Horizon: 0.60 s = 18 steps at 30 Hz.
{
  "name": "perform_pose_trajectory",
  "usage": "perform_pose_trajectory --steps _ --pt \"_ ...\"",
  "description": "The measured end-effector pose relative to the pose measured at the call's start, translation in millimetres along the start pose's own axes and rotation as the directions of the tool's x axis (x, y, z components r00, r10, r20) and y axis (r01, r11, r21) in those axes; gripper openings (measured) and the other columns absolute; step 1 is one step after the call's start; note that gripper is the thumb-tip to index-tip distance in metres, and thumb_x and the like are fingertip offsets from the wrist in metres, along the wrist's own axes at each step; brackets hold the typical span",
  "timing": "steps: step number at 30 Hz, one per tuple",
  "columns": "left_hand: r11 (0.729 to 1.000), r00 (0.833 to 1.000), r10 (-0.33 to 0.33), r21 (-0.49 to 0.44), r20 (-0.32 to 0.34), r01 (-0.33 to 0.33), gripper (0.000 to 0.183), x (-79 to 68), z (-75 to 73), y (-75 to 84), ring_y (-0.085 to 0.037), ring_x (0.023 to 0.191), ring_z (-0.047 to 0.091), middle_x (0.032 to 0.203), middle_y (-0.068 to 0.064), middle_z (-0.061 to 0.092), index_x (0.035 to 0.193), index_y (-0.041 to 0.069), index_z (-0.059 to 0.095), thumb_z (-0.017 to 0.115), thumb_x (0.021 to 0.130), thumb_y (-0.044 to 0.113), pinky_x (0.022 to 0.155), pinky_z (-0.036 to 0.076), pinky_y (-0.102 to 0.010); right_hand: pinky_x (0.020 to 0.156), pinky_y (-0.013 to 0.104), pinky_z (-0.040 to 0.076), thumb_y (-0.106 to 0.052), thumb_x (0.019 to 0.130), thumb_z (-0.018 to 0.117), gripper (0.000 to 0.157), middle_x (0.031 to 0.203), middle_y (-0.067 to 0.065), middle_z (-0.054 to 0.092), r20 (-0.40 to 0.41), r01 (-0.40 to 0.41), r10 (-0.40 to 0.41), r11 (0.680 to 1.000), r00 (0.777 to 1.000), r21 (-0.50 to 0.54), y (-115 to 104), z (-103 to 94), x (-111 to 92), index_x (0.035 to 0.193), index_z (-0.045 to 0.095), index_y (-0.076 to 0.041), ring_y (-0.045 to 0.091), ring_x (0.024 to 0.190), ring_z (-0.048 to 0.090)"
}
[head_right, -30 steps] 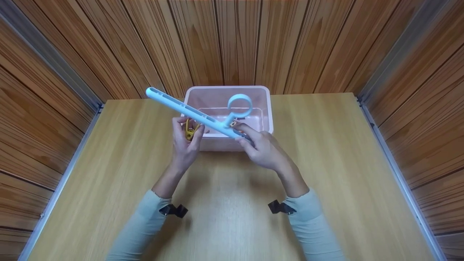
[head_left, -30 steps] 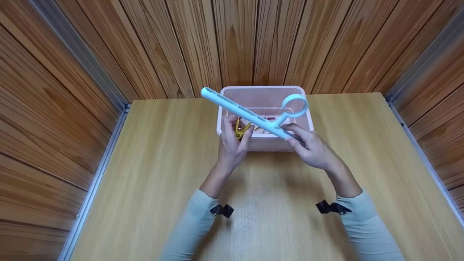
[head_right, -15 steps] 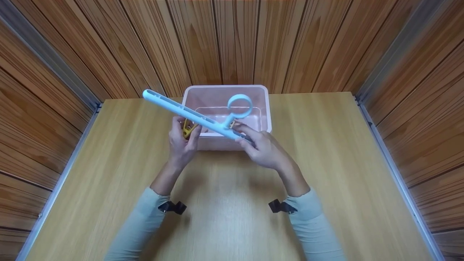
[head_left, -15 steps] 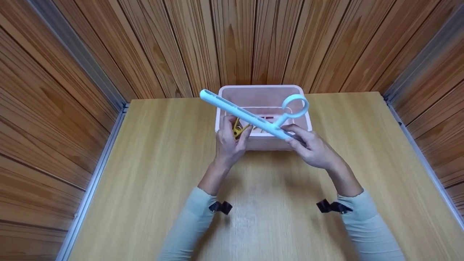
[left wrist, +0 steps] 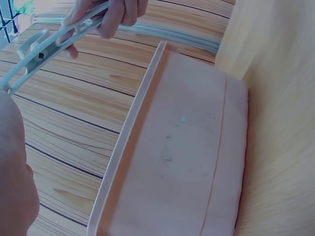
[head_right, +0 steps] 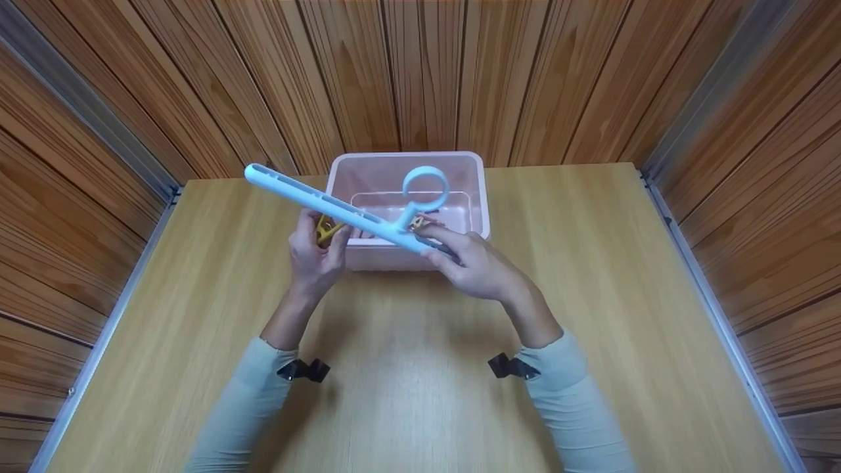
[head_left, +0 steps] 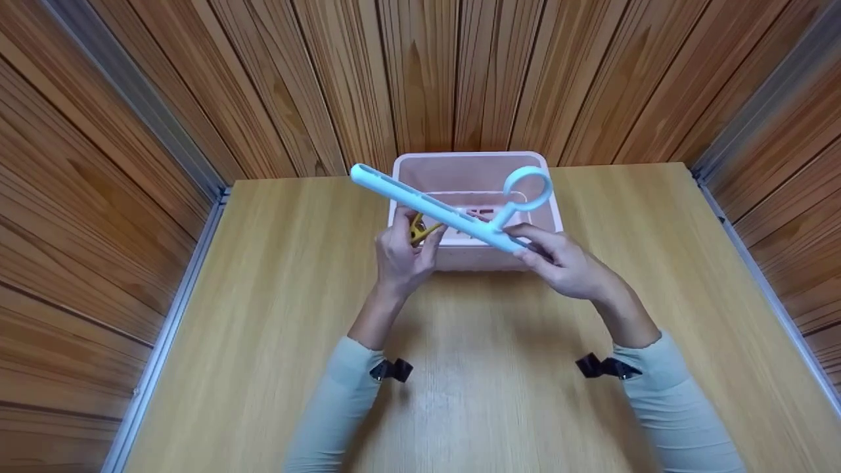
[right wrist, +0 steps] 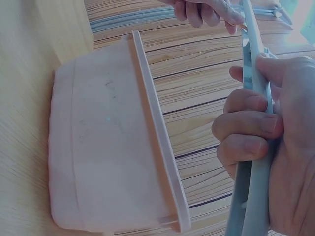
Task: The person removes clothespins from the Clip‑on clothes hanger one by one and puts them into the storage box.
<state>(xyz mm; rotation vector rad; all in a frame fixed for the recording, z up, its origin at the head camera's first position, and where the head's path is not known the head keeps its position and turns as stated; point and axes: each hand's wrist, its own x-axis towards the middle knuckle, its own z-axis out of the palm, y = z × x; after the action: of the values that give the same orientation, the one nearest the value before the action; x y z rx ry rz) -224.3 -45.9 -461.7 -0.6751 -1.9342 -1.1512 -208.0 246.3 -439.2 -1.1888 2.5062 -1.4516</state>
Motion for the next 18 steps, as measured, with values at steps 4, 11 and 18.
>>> perform_pose_trajectory --steps 4,11,18 --pt "1.000 0.998 -0.006 -0.030 0.056 0.007 0.038 2.2 -5.6 1.4 -0.028 0.072 0.076 0.099 -0.022 0.080 0.124 -0.012 0.061 0.084 0.096 0.002 0.062 0.062 -0.034 0.059 0.023 0.040 0.010 0.108 0.055 0.034 0.078 0.002 0.050 0.023 -0.011 0.010 1.000 1.000 0.011 -2.1 -5.2 -1.1 0.141 0.061 0.008 0.002 0.069 0.045" --pt "0.999 0.995 -0.022 -0.040 0.101 0.026 0.037 4.9 -11.5 -0.6 -0.028 0.074 0.077 0.100 -0.021 0.081 0.124 -0.011 0.063 0.084 0.097 0.003 0.068 0.065 -0.035 0.066 0.023 0.045 0.003 0.111 0.055 0.033 0.087 -0.004 0.054 0.072 -0.076 0.075 0.997 0.995 0.014 -5.8 -11.9 -0.9 0.143 0.063 0.003 0.006 0.075 0.051" --pt "0.997 0.990 0.080 0.009 0.120 -0.081 0.042 6.5 -13.4 -2.5 -0.027 0.062 0.070 0.093 -0.021 0.080 0.125 -0.013 0.064 0.088 0.093 0.001 0.056 0.058 -0.034 0.067 0.024 0.044 0.004 0.111 0.054 0.032 0.085 0.004 0.053 0.100 -0.095 0.087 0.992 0.991 0.084 -2.0 -13.7 -4.9 0.141 0.062 0.006 0.010 0.074 0.050"
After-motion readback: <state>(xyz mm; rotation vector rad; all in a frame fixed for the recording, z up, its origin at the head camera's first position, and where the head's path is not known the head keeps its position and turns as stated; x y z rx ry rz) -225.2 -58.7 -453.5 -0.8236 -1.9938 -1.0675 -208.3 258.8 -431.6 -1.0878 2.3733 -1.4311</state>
